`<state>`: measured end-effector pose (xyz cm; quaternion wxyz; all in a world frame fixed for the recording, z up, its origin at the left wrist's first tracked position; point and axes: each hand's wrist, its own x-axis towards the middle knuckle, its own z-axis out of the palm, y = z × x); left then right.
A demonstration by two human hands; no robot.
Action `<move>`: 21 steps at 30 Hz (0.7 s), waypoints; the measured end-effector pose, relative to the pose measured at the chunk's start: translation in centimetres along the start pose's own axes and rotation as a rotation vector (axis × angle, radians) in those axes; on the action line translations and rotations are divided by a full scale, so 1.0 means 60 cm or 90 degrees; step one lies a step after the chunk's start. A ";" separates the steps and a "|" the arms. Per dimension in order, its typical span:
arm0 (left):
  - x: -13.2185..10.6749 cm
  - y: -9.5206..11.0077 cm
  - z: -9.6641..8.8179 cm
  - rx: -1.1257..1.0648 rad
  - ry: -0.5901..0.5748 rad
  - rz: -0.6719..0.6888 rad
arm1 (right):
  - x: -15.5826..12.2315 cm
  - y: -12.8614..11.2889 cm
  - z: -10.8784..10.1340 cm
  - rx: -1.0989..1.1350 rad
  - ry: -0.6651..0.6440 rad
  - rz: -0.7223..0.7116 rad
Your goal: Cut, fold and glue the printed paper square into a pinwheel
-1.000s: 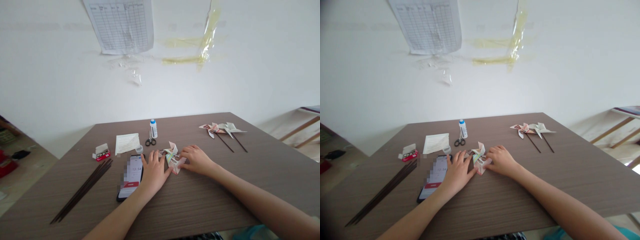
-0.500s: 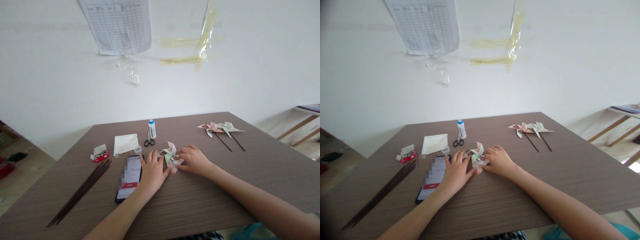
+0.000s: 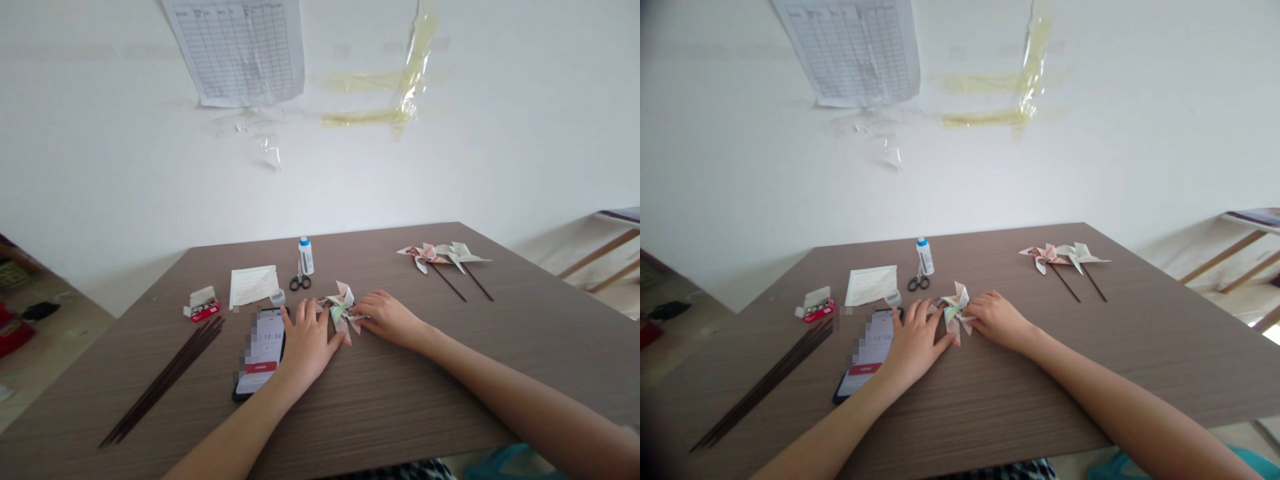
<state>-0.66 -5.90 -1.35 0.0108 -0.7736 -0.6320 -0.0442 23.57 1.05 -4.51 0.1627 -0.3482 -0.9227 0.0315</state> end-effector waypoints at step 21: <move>0.007 -0.007 0.013 -0.023 0.035 0.000 | -0.007 0.007 0.008 0.024 0.052 -0.025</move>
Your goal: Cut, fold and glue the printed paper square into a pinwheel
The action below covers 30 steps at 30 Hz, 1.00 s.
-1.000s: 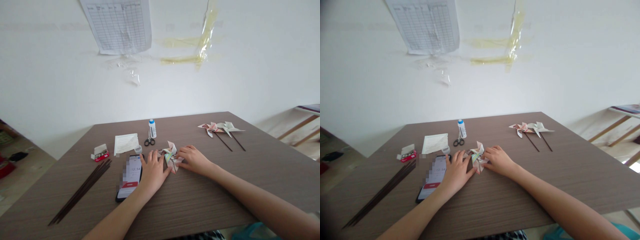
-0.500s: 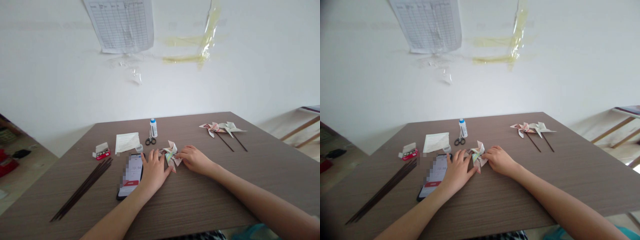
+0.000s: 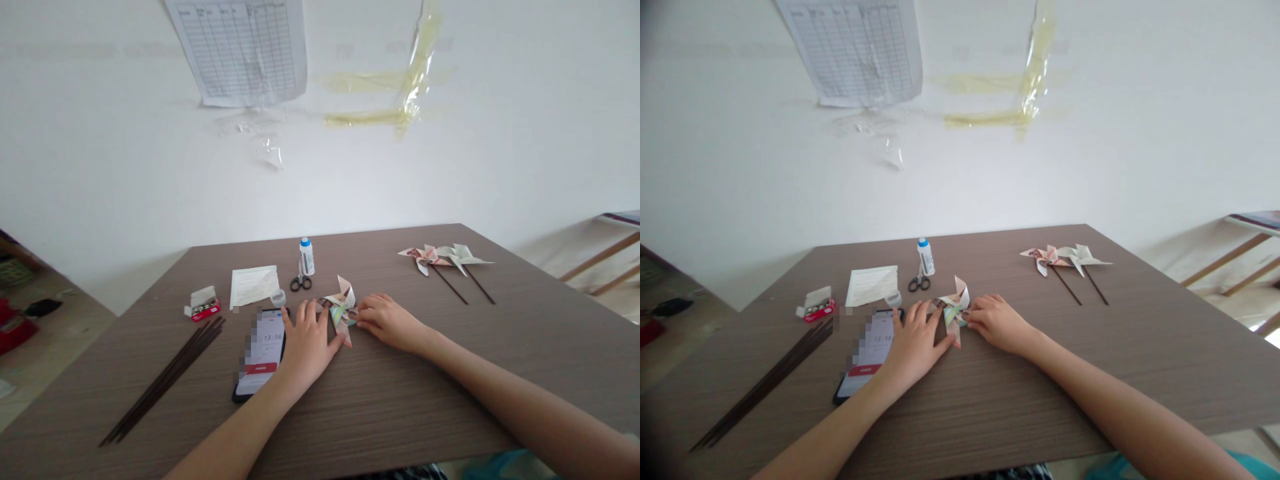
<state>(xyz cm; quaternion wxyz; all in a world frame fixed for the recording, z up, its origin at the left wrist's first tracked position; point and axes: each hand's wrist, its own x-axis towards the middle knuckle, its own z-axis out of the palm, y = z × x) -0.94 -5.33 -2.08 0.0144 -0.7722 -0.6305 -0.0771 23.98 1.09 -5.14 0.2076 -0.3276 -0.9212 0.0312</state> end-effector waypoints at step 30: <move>0.000 0.003 -0.016 -0.045 -0.030 0.015 | 0.006 0.001 0.013 0.103 0.006 0.124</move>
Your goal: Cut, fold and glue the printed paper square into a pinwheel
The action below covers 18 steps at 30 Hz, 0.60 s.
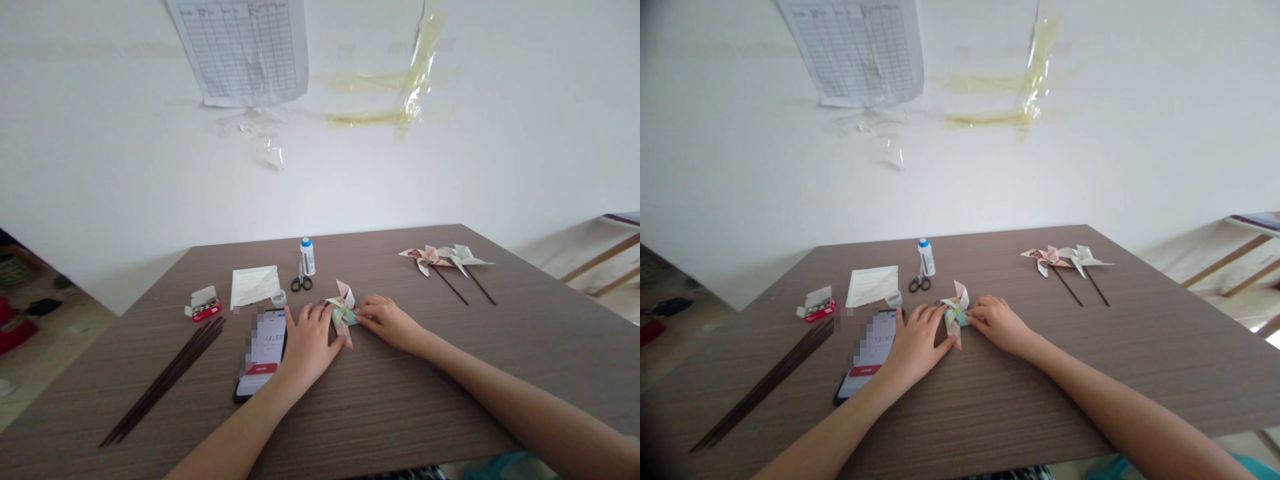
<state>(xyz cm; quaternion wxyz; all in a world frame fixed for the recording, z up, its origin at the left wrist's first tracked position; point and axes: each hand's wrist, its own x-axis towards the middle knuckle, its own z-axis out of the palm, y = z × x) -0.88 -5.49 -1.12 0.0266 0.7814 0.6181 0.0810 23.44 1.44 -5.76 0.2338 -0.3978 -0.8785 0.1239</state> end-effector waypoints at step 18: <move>-0.002 0.005 -0.008 -0.023 0.000 0.021 | -0.006 0.009 0.034 0.020 0.115 0.023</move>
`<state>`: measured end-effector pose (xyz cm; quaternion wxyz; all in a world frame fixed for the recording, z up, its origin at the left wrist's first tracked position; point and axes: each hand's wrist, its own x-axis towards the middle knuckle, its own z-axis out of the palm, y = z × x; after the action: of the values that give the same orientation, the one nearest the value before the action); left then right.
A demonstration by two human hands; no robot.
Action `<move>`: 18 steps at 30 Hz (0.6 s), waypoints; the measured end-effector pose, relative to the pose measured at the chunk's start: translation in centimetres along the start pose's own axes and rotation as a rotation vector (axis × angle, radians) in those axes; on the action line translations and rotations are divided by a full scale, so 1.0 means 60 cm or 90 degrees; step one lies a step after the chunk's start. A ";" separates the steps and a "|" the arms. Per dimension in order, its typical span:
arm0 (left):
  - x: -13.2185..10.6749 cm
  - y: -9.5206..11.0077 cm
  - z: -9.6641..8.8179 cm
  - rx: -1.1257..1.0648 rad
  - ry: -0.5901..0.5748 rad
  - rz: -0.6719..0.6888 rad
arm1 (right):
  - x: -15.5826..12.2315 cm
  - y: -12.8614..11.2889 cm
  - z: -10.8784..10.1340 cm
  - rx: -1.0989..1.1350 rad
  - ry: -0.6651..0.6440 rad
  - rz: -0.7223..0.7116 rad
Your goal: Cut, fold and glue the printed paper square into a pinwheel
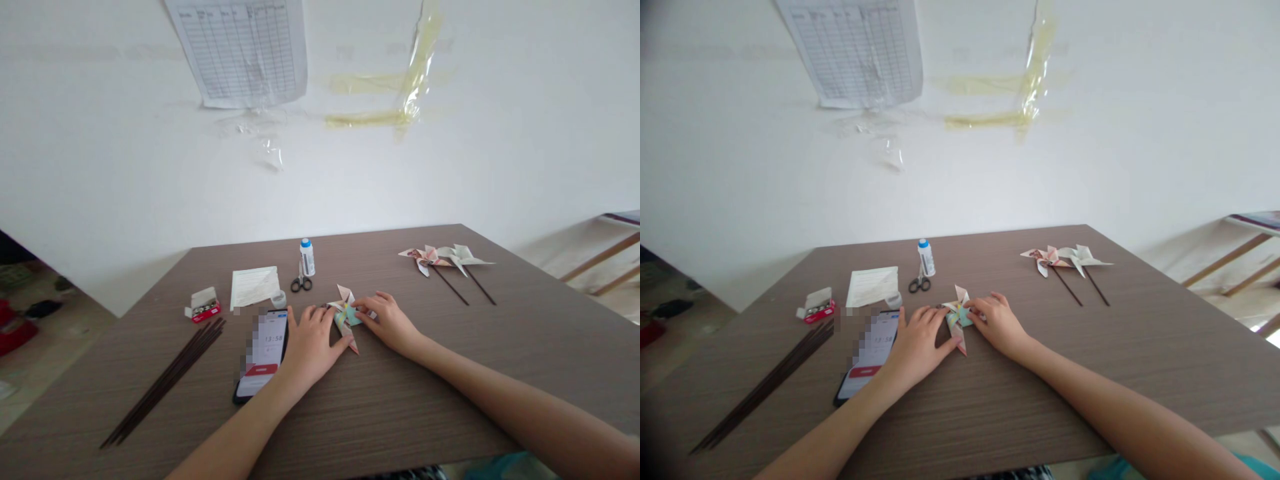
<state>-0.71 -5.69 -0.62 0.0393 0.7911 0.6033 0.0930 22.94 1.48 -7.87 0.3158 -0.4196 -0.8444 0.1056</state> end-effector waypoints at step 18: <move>0.000 0.006 0.004 -0.014 -0.010 0.005 | -0.002 -0.011 0.003 -0.128 -0.027 -0.055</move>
<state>-0.33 -5.75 -0.77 0.0526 0.7935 0.5990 0.0937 22.49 0.98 -7.80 0.2585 -0.4097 -0.8747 0.0156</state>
